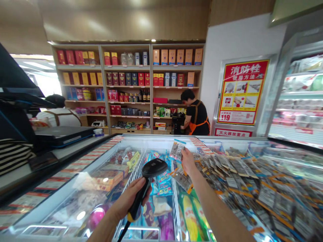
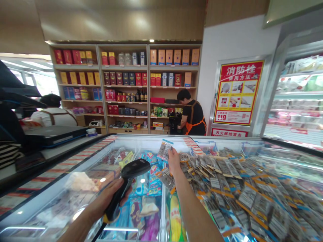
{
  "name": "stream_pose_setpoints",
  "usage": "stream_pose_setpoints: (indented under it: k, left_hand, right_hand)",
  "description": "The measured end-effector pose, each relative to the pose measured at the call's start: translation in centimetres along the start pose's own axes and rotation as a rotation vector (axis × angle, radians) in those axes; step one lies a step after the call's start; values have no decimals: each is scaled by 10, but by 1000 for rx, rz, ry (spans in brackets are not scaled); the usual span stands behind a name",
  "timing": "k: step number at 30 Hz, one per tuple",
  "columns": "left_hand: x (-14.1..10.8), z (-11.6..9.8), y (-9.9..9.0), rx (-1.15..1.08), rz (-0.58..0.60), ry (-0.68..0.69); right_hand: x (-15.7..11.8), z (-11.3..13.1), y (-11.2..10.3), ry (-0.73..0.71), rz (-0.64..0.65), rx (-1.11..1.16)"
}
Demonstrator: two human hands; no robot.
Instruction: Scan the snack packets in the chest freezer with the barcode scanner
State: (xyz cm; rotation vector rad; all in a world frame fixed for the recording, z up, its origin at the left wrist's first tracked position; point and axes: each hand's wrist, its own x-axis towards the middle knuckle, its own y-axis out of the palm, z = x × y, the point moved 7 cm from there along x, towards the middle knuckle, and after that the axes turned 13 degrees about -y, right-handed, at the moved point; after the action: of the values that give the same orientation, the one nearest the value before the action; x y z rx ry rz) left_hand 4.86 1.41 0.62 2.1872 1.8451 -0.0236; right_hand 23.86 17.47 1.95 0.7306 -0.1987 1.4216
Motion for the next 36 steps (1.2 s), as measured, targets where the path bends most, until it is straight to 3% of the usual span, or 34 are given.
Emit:
stream_pose_setpoints:
  k: [8, 17, 27, 32, 36]
  left_hand:
    - [-1, -2, -2, -48, 93, 7]
    - [5, 5, -16, -54, 40, -36]
    - [2, 10, -8, -30, 192, -79]
    - [1, 10, -10, -41, 178, -90]
    - [4, -2, -22, -45, 74, -41]
  right_hand:
    - [0, 5, -1, -17, 7, -59]
    - [2, 0, -4, 22, 0, -22]
    - [3, 0, -2, -10, -3, -28]
    - [3, 0, -1, 12, 30, -35]
    - [3, -1, -3, 30, -2, 2]
